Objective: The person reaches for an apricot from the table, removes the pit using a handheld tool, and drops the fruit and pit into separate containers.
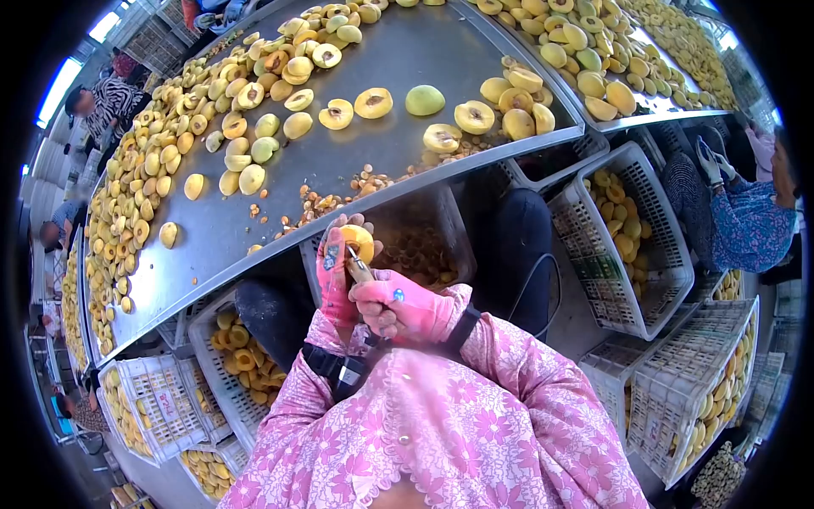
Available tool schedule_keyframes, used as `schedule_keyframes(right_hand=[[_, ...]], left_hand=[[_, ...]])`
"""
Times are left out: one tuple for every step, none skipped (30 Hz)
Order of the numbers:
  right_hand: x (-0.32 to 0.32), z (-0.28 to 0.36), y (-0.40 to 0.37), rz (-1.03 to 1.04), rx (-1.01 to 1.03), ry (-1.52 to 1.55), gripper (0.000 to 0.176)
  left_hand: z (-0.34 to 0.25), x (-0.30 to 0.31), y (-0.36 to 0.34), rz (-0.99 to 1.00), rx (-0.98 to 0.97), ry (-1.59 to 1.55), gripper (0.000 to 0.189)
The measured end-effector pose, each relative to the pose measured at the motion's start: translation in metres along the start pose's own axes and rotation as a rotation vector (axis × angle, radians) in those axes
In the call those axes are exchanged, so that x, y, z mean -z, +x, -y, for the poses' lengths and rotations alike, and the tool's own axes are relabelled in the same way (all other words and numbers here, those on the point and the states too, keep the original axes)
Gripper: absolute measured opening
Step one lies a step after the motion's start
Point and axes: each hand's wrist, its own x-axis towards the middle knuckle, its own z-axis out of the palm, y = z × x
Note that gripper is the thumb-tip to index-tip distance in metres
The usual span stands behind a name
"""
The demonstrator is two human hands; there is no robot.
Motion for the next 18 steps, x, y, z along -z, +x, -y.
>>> schedule_keyframes(right_hand=[[0.0, -0.001, 0.001, -0.002, 0.008, 0.045, 0.017], [0.001, -0.003, 0.001, -0.004, 0.015, 0.093, 0.017], [0.008, -0.003, -0.004, 0.073, 0.016, 0.137, 0.015], [0.015, -0.006, 0.0, 0.19, 0.022, 0.202, 0.014], [0.018, -0.008, 0.004, 0.308, 0.027, 0.265, 0.012], [-0.01, 0.001, -0.01, -0.001, 0.078, -0.025, 0.009], [-0.015, 0.003, -0.015, 0.018, 0.112, -0.081, 0.01], [-0.017, 0.002, -0.02, 0.043, 0.144, -0.135, 0.011], [-0.019, 0.003, -0.023, 0.072, 0.174, -0.192, 0.012], [-0.021, 0.003, -0.023, -0.035, 0.189, -0.237, 0.012], [-0.018, 0.003, -0.02, -0.122, 0.168, -0.312, 0.014], [-0.011, 0.001, -0.013, -0.208, 0.149, -0.388, 0.016], [0.003, -0.003, -0.005, -0.297, 0.129, -0.464, 0.018], [0.048, -0.022, 0.015, -0.336, 0.379, -1.197, 0.022], [0.073, -0.03, 0.025, -0.362, 0.305, -1.569, 0.025], [0.058, -0.016, 0.019, -0.27, 0.022, -1.794, 0.022], [0.08, -0.017, 0.02, -0.174, -0.18, -1.845, 0.028], [0.083, -0.025, 0.025, -0.306, -0.202, -1.839, 0.029]], left_hand=[[0.0, -0.003, -0.001, -0.009, 0.0, -0.025, 0.037], [0.0, -0.005, -0.002, -0.02, 0.0, -0.048, 0.036], [0.006, -0.011, -0.004, -0.037, 0.02, -0.076, 0.038], [0.002, -0.014, -0.007, -0.058, 0.03, -0.058, 0.039], [-0.003, -0.017, -0.008, -0.079, 0.037, -0.042, 0.04], [-0.008, -0.018, -0.006, -0.128, 0.066, -0.113, 0.038], [-0.016, 0.008, 0.006, 0.112, 0.139, -0.175, 0.035], [-0.015, 0.027, 0.008, -0.009, 0.046, -0.209, 0.033], [-0.031, 0.023, 0.005, -0.13, -0.052, -0.243, 0.032], [-0.052, 0.027, 0.001, -0.147, -0.072, -0.273, 0.03], [-0.076, 0.036, -0.007, -0.164, -0.089, -0.298, 0.029], [-0.101, 0.044, -0.016, -0.205, -0.171, -0.242, 0.03], [-0.125, 0.057, -0.026, -0.247, -0.251, -0.187, 0.031], [-0.147, 0.079, -0.034, -0.362, -0.319, -0.104, 0.032], [-0.169, 0.105, -0.043, -0.475, -0.385, -0.02, 0.033], [-0.186, 0.14, -0.051, -0.544, -0.463, 0.282, 0.033], [-0.199, 0.174, -0.057, -0.608, -0.537, 0.585, 0.033], [-0.215, 0.196, -0.06, -0.632, -0.425, 0.861, 0.034]])
